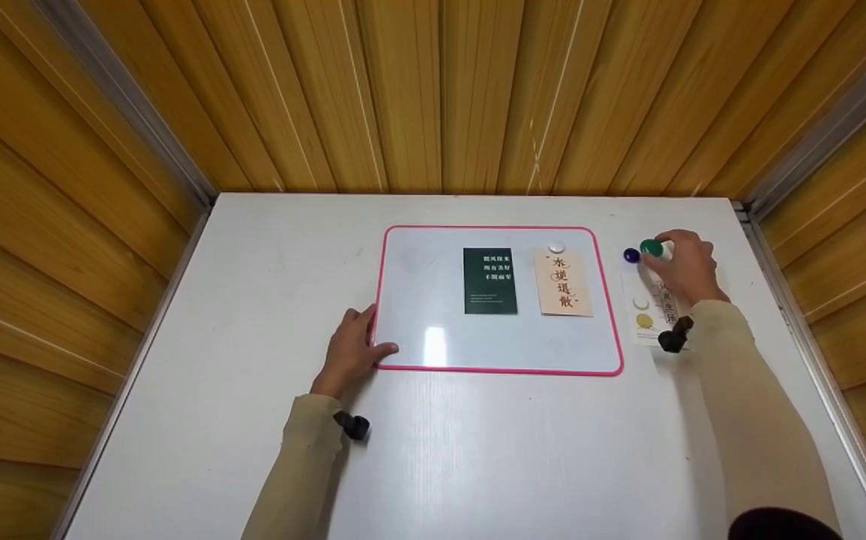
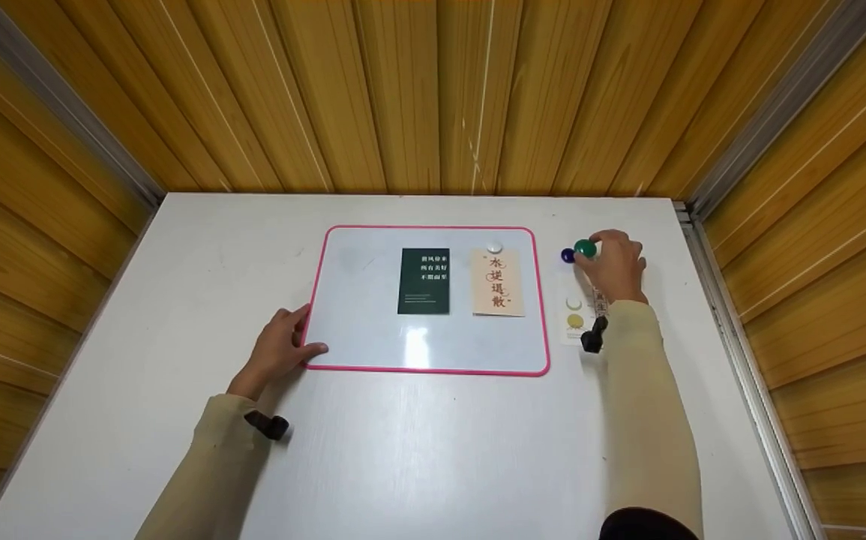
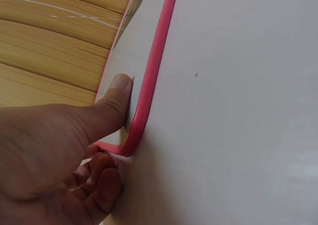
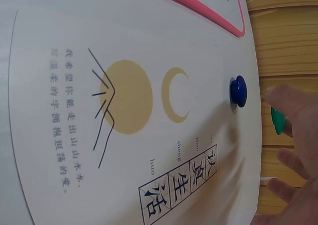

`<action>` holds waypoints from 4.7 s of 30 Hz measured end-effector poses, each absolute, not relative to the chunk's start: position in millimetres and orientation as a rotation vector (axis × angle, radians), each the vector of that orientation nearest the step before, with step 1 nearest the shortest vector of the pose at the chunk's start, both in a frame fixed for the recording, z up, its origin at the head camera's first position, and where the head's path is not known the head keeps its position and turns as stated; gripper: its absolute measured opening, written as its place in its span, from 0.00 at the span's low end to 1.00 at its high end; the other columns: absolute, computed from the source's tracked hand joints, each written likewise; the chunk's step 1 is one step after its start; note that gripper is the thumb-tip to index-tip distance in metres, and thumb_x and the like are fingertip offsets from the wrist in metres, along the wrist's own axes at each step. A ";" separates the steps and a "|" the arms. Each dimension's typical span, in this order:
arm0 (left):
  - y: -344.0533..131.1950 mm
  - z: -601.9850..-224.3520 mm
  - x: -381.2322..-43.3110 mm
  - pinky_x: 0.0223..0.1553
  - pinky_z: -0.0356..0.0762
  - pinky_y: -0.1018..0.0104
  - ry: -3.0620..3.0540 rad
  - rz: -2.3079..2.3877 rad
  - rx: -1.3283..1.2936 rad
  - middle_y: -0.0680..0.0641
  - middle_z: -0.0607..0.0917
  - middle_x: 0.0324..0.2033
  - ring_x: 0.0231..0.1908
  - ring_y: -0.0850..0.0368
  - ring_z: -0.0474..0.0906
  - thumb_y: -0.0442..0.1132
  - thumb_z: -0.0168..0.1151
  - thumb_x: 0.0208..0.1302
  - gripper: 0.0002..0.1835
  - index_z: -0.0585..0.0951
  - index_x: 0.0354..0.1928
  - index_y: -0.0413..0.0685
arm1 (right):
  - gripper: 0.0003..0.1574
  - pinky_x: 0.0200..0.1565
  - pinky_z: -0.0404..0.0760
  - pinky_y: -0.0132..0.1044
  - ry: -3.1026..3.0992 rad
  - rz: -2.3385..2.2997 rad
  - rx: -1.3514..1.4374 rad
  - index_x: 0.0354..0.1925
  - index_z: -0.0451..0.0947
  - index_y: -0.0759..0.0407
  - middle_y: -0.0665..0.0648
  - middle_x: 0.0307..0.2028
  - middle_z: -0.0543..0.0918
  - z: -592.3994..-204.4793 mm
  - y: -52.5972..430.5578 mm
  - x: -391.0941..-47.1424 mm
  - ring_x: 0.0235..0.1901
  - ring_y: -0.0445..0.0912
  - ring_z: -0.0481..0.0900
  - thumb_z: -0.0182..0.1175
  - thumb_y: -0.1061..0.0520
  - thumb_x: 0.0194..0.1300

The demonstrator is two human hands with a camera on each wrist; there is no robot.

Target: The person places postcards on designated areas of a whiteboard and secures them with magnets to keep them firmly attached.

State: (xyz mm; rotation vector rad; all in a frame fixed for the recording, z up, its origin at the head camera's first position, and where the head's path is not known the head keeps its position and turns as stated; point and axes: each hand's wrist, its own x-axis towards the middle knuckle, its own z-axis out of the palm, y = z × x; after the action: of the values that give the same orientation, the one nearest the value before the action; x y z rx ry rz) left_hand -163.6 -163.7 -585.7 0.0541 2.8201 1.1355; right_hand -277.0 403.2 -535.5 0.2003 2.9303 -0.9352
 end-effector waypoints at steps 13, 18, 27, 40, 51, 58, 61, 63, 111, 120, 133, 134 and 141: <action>-163.5 -584.5 -163.1 0.45 0.71 0.54 2.824 1.136 0.069 0.42 0.74 0.45 0.38 0.50 0.69 0.46 0.80 0.56 0.49 0.66 0.76 0.41 | 0.36 0.66 0.54 0.73 2.930 -0.954 0.185 0.67 0.70 0.65 0.73 0.74 0.58 -530.8 397.6 -284.2 0.70 0.73 0.52 0.64 0.45 0.72; -163.5 -584.6 -163.4 0.46 0.72 0.54 2.819 1.140 0.064 0.42 0.74 0.46 0.39 0.50 0.70 0.46 0.80 0.56 0.49 0.66 0.76 0.41 | 0.37 0.67 0.53 0.72 2.928 -0.937 0.182 0.68 0.70 0.65 0.73 0.75 0.57 -530.7 394.2 -289.3 0.71 0.73 0.50 0.64 0.44 0.72; -163.8 -585.3 -163.9 0.46 0.72 0.55 2.810 1.141 0.057 0.42 0.74 0.45 0.39 0.50 0.70 0.46 0.80 0.56 0.49 0.66 0.76 0.42 | 0.35 0.68 0.52 0.71 2.944 -0.900 0.176 0.67 0.71 0.64 0.72 0.76 0.56 -527.6 379.3 -295.8 0.71 0.73 0.51 0.64 0.45 0.72; -163.7 -584.8 -162.7 0.46 0.72 0.54 2.825 1.131 0.076 0.41 0.74 0.46 0.38 0.50 0.70 0.46 0.80 0.56 0.49 0.66 0.76 0.40 | 0.30 0.68 0.54 0.71 3.015 -0.894 0.013 0.62 0.75 0.67 0.73 0.74 0.59 -520.8 355.4 -304.4 0.70 0.74 0.53 0.66 0.50 0.70; -163.5 -583.1 -162.5 0.46 0.72 0.54 2.824 1.130 0.069 0.42 0.74 0.45 0.39 0.49 0.70 0.46 0.80 0.56 0.49 0.66 0.76 0.41 | 0.31 0.70 0.54 0.67 3.005 -0.872 0.038 0.64 0.74 0.64 0.69 0.76 0.57 -513.6 334.3 -311.8 0.73 0.71 0.51 0.67 0.51 0.70; -163.3 -582.5 -162.1 0.47 0.72 0.54 2.815 1.149 0.054 0.42 0.74 0.46 0.40 0.49 0.70 0.46 0.80 0.56 0.49 0.66 0.77 0.42 | 0.30 0.71 0.52 0.67 3.024 -0.846 -0.011 0.62 0.75 0.63 0.69 0.77 0.57 -511.5 322.4 -315.5 0.73 0.70 0.51 0.67 0.50 0.69; -163.4 -582.4 -161.5 0.46 0.71 0.55 2.819 1.148 0.073 0.42 0.74 0.46 0.39 0.50 0.69 0.47 0.80 0.56 0.49 0.65 0.76 0.40 | 0.29 0.71 0.51 0.67 3.031 -0.842 -0.036 0.62 0.75 0.64 0.69 0.76 0.57 -511.3 316.9 -316.2 0.73 0.71 0.51 0.67 0.50 0.69; -163.5 -582.6 -161.4 0.45 0.71 0.55 2.825 1.144 0.088 0.42 0.74 0.45 0.38 0.50 0.69 0.47 0.80 0.56 0.49 0.65 0.76 0.39 | 0.29 0.71 0.52 0.67 3.033 -0.845 -0.042 0.61 0.76 0.64 0.69 0.76 0.58 -510.9 313.2 -316.7 0.73 0.70 0.52 0.68 0.51 0.69; -162.5 -584.8 -166.2 0.47 0.72 0.54 2.827 1.136 0.065 0.42 0.74 0.46 0.40 0.49 0.70 0.46 0.80 0.56 0.49 0.66 0.76 0.41 | 0.26 0.72 0.54 0.61 3.000 -0.850 -0.163 0.60 0.79 0.57 0.61 0.77 0.60 -517.7 225.5 -338.3 0.75 0.63 0.52 0.69 0.48 0.68; -162.6 -588.1 -166.6 0.46 0.71 0.55 2.822 1.139 0.053 0.42 0.74 0.46 0.40 0.50 0.69 0.46 0.80 0.56 0.49 0.66 0.76 0.40 | 0.26 0.72 0.53 0.63 3.007 -0.842 -0.237 0.59 0.79 0.59 0.63 0.76 0.61 -522.2 212.8 -340.1 0.74 0.63 0.54 0.70 0.49 0.67; -160.0 -589.5 -165.6 0.48 0.73 0.55 2.814 1.163 0.019 0.43 0.74 0.46 0.41 0.50 0.70 0.45 0.80 0.56 0.49 0.66 0.77 0.42 | 0.26 0.72 0.54 0.60 2.992 -0.809 -0.269 0.59 0.80 0.58 0.62 0.76 0.61 -529.9 189.4 -343.5 0.74 0.62 0.54 0.70 0.48 0.67; -159.6 -589.6 -165.3 0.48 0.73 0.55 2.813 1.165 0.020 0.43 0.74 0.46 0.41 0.50 0.70 0.45 0.80 0.56 0.49 0.66 0.77 0.42 | 0.26 0.72 0.54 0.60 2.991 -0.807 -0.269 0.58 0.80 0.58 0.62 0.76 0.61 -530.9 188.1 -343.6 0.74 0.62 0.55 0.70 0.48 0.67; -159.7 -589.8 -165.3 0.48 0.73 0.55 2.812 1.167 0.026 0.44 0.74 0.46 0.41 0.50 0.70 0.46 0.80 0.56 0.49 0.66 0.77 0.43 | 0.26 0.72 0.55 0.60 2.984 -0.823 -0.281 0.58 0.81 0.58 0.62 0.76 0.62 -533.8 181.5 -344.8 0.73 0.63 0.56 0.70 0.47 0.66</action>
State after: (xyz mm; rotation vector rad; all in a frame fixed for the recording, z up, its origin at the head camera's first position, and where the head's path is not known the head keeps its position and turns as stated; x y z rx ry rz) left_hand -165.3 -159.7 -589.8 0.0256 2.8117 1.1674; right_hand -344.8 181.5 -533.8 -0.2813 2.9844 -0.8226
